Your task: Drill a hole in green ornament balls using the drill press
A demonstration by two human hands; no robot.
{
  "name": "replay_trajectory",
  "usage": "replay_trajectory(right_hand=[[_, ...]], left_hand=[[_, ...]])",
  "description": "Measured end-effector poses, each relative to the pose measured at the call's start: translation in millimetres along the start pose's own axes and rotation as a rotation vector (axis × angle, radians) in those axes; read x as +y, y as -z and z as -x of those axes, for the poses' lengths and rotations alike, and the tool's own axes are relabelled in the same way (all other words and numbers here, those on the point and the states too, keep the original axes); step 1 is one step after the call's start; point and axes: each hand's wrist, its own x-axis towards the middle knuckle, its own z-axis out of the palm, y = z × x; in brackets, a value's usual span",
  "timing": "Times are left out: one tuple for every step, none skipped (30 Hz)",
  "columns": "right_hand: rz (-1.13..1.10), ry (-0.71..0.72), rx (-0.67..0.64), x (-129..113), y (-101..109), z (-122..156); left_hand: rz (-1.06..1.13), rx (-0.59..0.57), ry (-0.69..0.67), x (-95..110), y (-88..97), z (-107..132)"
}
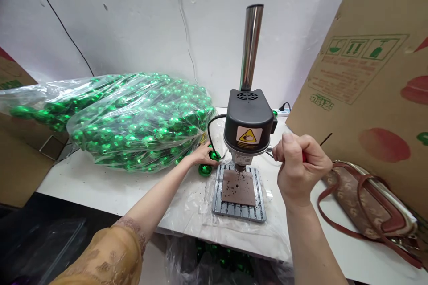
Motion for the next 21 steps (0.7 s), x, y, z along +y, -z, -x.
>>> replay_trajectory(right_hand=[[0.0,0.006,0.003,0,0,0],[-0.003,0.01,0.003,0,0,-1],[-0.008,0.012,0.0,0,-1,-1],[-0.013,0.012,-0.002,-1,-1,-1],[-0.017,0.012,-0.005,-1,-2,-1],[-0.019,0.008,-0.007,-1,-2,-1],[-0.019,0.004,-0.006,-1,-2,-1],[-0.017,0.001,-0.004,-1,-2,-1],[-0.013,-0.001,-0.001,-1,-2,-1],[-0.01,-0.001,0.002,-1,-2,0],[-0.006,0.0,0.005,-1,-2,0],[-0.004,0.007,0.008,-1,-2,0],[-0.003,0.015,0.01,-1,-2,0],[-0.003,0.02,0.012,-1,-2,0],[-0.002,0.022,0.011,0,-2,0],[-0.003,0.02,0.012,0,-2,0],[-0.003,0.015,0.011,0,-2,0],[-0.002,0.01,0.012,1,-2,0],[-0.004,0.007,0.012,1,-2,0],[-0.009,0.007,0.014,2,-2,0],[-0.015,0.009,0.015,2,-2,0]], left_hand=[[0.0,-0.004,-0.021,-2,0.5,4],[-0.002,-0.011,-0.04,-3,1.1,9],[-0.004,-0.016,-0.056,-5,1.1,14],[-0.005,-0.013,-0.073,-7,0.3,20],[-0.003,0.0,-0.092,-9,-1.7,26],[0.001,0.024,-0.11,-11,-4.9,33],[0.007,0.057,-0.126,-12,-9.2,40],[0.015,0.097,-0.137,-13,-14.3,47],[0.027,0.136,-0.142,-14,-19.5,54],[0.042,0.171,-0.141,-14,-24.5,59],[0.061,0.199,-0.137,-14,-28.6,64],[0.083,0.219,-0.134,-14,-31.6,67],[0.106,0.231,-0.134,-14,-33.4,69],[0.128,0.237,-0.14,-14,-33.9,70],[0.147,0.24,-0.148,-14,-33.3,70],[0.164,0.242,-0.159,-15,-32.0,69],[0.177,0.244,-0.171,-16,-30.2,68],[0.185,0.246,-0.182,-17,-28.0,67],[0.189,0.247,-0.191,-19,-25.9,66],[0.191,0.244,-0.198,-21,-23.9,65],[0.19,0.235,-0.206,-23,-22.1,65]])
